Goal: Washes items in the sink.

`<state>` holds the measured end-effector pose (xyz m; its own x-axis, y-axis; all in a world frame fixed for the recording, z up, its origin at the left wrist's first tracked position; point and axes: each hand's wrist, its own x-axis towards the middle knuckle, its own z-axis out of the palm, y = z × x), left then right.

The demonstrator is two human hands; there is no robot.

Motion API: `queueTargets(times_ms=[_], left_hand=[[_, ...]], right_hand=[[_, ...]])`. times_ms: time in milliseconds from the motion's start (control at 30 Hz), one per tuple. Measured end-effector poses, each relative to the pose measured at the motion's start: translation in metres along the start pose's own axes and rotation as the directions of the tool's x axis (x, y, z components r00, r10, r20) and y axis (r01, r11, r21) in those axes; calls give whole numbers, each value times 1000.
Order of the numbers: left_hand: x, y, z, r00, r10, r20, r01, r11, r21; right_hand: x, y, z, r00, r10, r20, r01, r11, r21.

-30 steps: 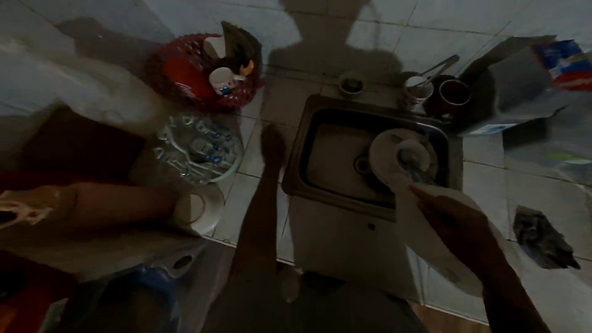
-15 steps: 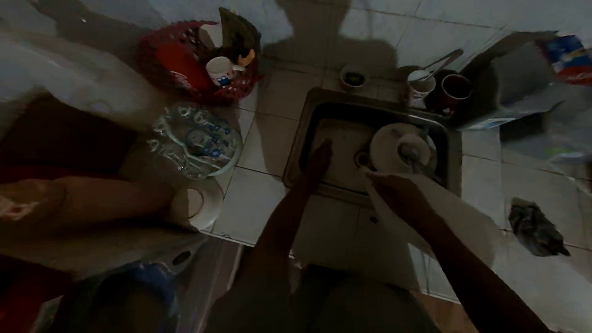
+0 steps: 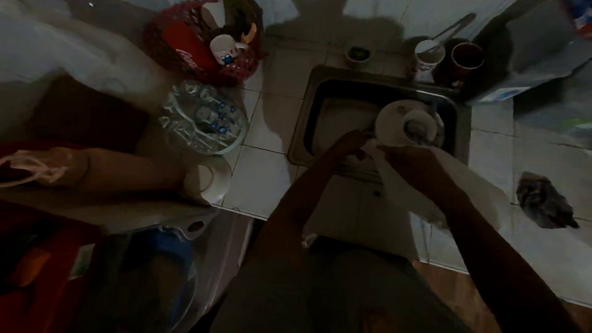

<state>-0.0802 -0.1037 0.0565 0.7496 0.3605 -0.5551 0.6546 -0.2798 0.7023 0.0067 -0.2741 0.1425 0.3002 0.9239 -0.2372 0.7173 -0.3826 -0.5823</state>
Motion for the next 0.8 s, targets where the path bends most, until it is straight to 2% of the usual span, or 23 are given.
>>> queueTargets(times_ms=[33,67,100,133,200,267,333,400,500,567,633,733,800], left_hand=[[-14,5,2,998,-49,44,43,991,126],[-25,3,8,995,-88,35,78,968,239],[-27,-9,18,998,-67,-7,65,936,345],[-23,-24,34,997,5,-78,27,911,412],[-21,-50,74,955,202,-219,-85,889,450],[-43,-66,106,920,341,-191,-226,863,452],[-74,-81,113,922,362,-141,-244,822,515],[-89,-111,91,883,386,-267,-176,800,573],[-57,-160,37,827,311,-469,19,818,575],[-28,-167,0,846,258,-467,83,801,592],[-14,-160,-23,844,246,-477,72,829,555],[-19,-161,-49,748,200,-633,137,886,442],[-20,-178,-69,685,71,-725,266,902,340]], right_hand=[[-7,2,-4,999,-5,-34,6,1000,21],[-13,3,-9,997,-14,-76,17,999,40],[-18,5,-14,992,-29,-121,34,998,45],[-22,8,-18,988,-37,-150,44,998,42],[-28,11,-26,979,-41,-200,48,998,32],[-33,11,-31,974,-5,-227,15,999,39],[-36,11,-34,972,17,-234,-5,999,49],[-37,11,-35,975,22,-222,-9,998,60],[-37,12,-30,975,-25,-221,41,997,70],[-36,11,-25,972,-58,-227,77,994,77],[-36,8,-23,975,-62,-215,82,993,83],[-33,10,-22,970,-82,-229,93,995,39],[-32,10,-20,976,-55,-211,61,998,24]])
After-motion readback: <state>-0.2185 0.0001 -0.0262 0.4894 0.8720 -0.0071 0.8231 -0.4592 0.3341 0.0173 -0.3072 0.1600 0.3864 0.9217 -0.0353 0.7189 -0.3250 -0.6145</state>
